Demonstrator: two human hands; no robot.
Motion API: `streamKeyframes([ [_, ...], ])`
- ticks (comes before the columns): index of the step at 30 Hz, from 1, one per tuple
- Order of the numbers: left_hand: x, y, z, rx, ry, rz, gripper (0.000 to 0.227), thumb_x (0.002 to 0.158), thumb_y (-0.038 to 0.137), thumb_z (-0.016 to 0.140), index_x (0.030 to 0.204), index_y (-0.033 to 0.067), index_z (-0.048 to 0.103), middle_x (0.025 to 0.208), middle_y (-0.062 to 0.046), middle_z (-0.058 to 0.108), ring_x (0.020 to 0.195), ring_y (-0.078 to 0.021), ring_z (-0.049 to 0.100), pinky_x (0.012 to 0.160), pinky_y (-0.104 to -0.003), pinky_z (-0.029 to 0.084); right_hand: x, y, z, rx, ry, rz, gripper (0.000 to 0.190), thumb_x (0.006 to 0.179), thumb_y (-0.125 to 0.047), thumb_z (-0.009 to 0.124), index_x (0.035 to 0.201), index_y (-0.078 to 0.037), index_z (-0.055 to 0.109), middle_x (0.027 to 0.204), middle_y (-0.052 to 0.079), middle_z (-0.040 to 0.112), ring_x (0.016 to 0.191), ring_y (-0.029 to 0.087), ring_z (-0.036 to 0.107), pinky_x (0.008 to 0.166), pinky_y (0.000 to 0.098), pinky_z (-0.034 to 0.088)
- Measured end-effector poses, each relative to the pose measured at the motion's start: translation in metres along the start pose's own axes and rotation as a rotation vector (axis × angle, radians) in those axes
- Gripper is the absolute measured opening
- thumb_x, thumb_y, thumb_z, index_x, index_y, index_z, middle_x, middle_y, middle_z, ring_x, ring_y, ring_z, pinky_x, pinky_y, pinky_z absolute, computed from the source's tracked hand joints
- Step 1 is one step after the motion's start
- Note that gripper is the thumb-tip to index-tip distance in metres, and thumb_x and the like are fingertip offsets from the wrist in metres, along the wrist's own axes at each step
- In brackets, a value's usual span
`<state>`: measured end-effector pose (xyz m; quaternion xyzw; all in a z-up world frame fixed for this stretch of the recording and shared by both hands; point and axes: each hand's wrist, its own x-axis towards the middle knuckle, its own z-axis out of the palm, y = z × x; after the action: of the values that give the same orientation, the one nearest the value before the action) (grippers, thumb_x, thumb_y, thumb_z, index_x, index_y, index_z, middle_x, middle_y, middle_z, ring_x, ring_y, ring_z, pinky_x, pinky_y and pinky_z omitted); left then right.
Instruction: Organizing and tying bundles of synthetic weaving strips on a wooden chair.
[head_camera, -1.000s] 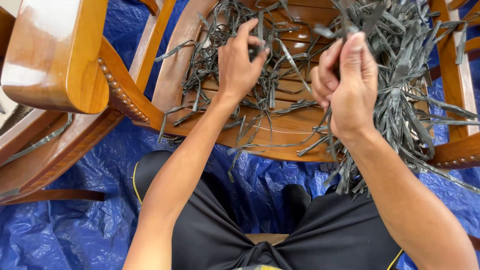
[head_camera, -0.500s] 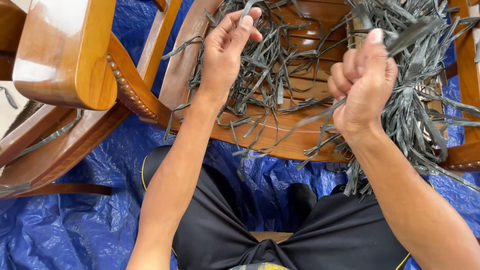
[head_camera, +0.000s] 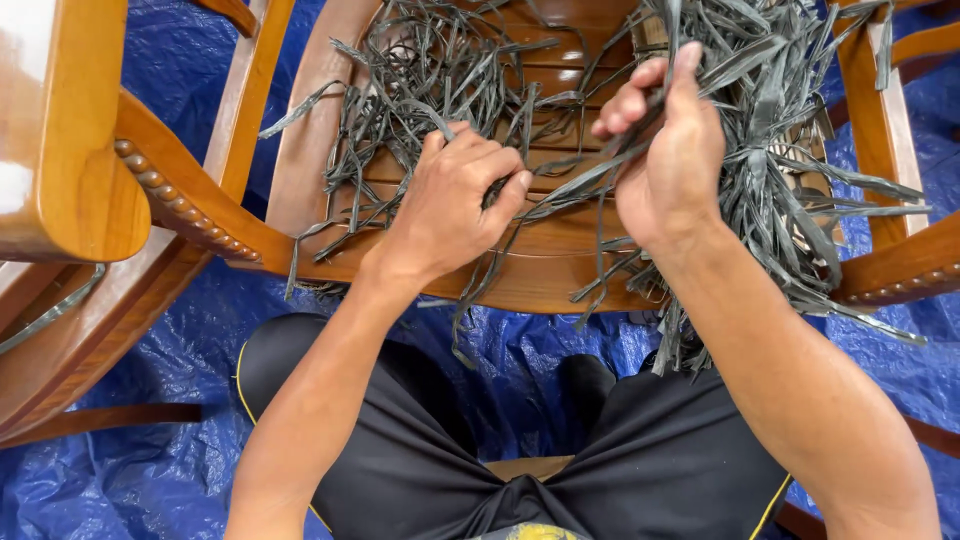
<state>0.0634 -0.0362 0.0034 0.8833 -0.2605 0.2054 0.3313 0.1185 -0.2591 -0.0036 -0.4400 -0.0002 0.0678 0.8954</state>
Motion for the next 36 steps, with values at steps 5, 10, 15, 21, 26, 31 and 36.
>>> streamKeyframes([
  [5, -0.003, -0.007, -0.008, -0.006, -0.197, -0.07, 0.02, 0.1, 0.022, 0.064, 0.092, 0.0062, 0.073, 0.087, -0.01, 0.072, 0.092, -0.03, 0.062, 0.093, -0.045, 0.04, 0.004, -0.007, -0.02, 0.04, -0.118, -0.132, 0.044, 0.119, -0.047, 0.044, 0.096, -0.011, 0.048, 0.072, -0.003, 0.032, 0.062, 0.009, 0.029, 0.063, 0.0275, 0.033],
  [10, 0.002, -0.008, -0.02, -0.021, -0.146, -0.105, 0.023, 0.1, 0.028, 0.067, 0.096, 0.0063, 0.073, 0.093, -0.01, 0.072, 0.092, -0.0284, 0.065, 0.087, -0.046, 0.048, -0.002, -0.013, -0.014, -0.026, -0.101, -0.206, 0.045, 0.116, -0.052, 0.044, 0.098, -0.011, 0.048, 0.073, -0.003, 0.03, 0.062, 0.01, 0.027, 0.057, 0.0272, 0.028],
  [15, 0.018, -0.027, -0.011, 0.104, 0.171, -0.159, 0.018, 0.103, 0.025, 0.071, 0.105, 0.0078, 0.073, 0.106, -0.009, 0.073, 0.099, -0.0259, 0.069, 0.084, -0.042, 0.055, -0.008, -0.013, -0.002, -0.04, -0.073, -0.169, 0.055, 0.114, -0.063, 0.046, 0.098, -0.011, 0.047, 0.073, -0.004, 0.028, 0.058, 0.008, 0.023, 0.054, 0.0263, 0.025],
  [21, 0.046, -0.046, 0.051, 0.066, 0.205, -0.006, 0.031, 0.096, 0.012, 0.07, 0.127, 0.0061, 0.069, 0.119, -0.011, 0.072, 0.105, -0.0278, 0.07, 0.087, -0.04, 0.058, -0.014, -0.009, 0.006, -0.092, -0.184, -0.163, 0.041, 0.117, -0.047, 0.054, 0.097, -0.013, 0.044, 0.079, -0.002, 0.035, 0.058, 0.007, 0.026, 0.047, 0.0242, 0.02],
  [26, 0.06, -0.073, 0.068, -0.079, 0.221, -0.105, 0.024, 0.096, 0.018, 0.072, 0.117, 0.0077, 0.073, 0.099, -0.008, 0.077, 0.091, -0.0271, 0.076, 0.078, -0.038, 0.058, -0.006, -0.005, -0.014, -0.185, -0.088, -0.251, 0.049, 0.118, -0.028, 0.059, 0.078, -0.013, 0.034, 0.066, -0.003, 0.032, 0.05, 0.006, 0.025, 0.041, 0.0252, 0.016],
  [31, 0.061, -0.066, 0.037, -0.275, 0.488, -0.181, 0.013, 0.102, 0.018, 0.069, 0.107, 0.008, 0.074, 0.091, -0.004, 0.079, 0.083, -0.0193, 0.079, 0.074, -0.03, 0.06, -0.004, 0.0, 0.003, -0.282, 0.027, 0.036, 0.034, 0.115, -0.03, 0.049, 0.086, -0.011, 0.052, 0.071, -0.001, 0.047, 0.052, 0.008, 0.039, 0.041, 0.0253, 0.027],
  [36, 0.041, -0.019, 0.019, -0.272, 0.498, -0.093, 0.009, 0.104, 0.016, 0.07, 0.105, 0.0076, 0.072, 0.091, -0.004, 0.074, 0.083, -0.0192, 0.073, 0.075, -0.032, 0.058, -0.012, 0.003, 0.023, -0.402, -0.04, 0.263, 0.041, 0.111, -0.033, 0.041, 0.114, -0.006, 0.071, 0.098, 0.003, 0.074, 0.073, 0.009, 0.061, 0.057, 0.0242, 0.045],
])
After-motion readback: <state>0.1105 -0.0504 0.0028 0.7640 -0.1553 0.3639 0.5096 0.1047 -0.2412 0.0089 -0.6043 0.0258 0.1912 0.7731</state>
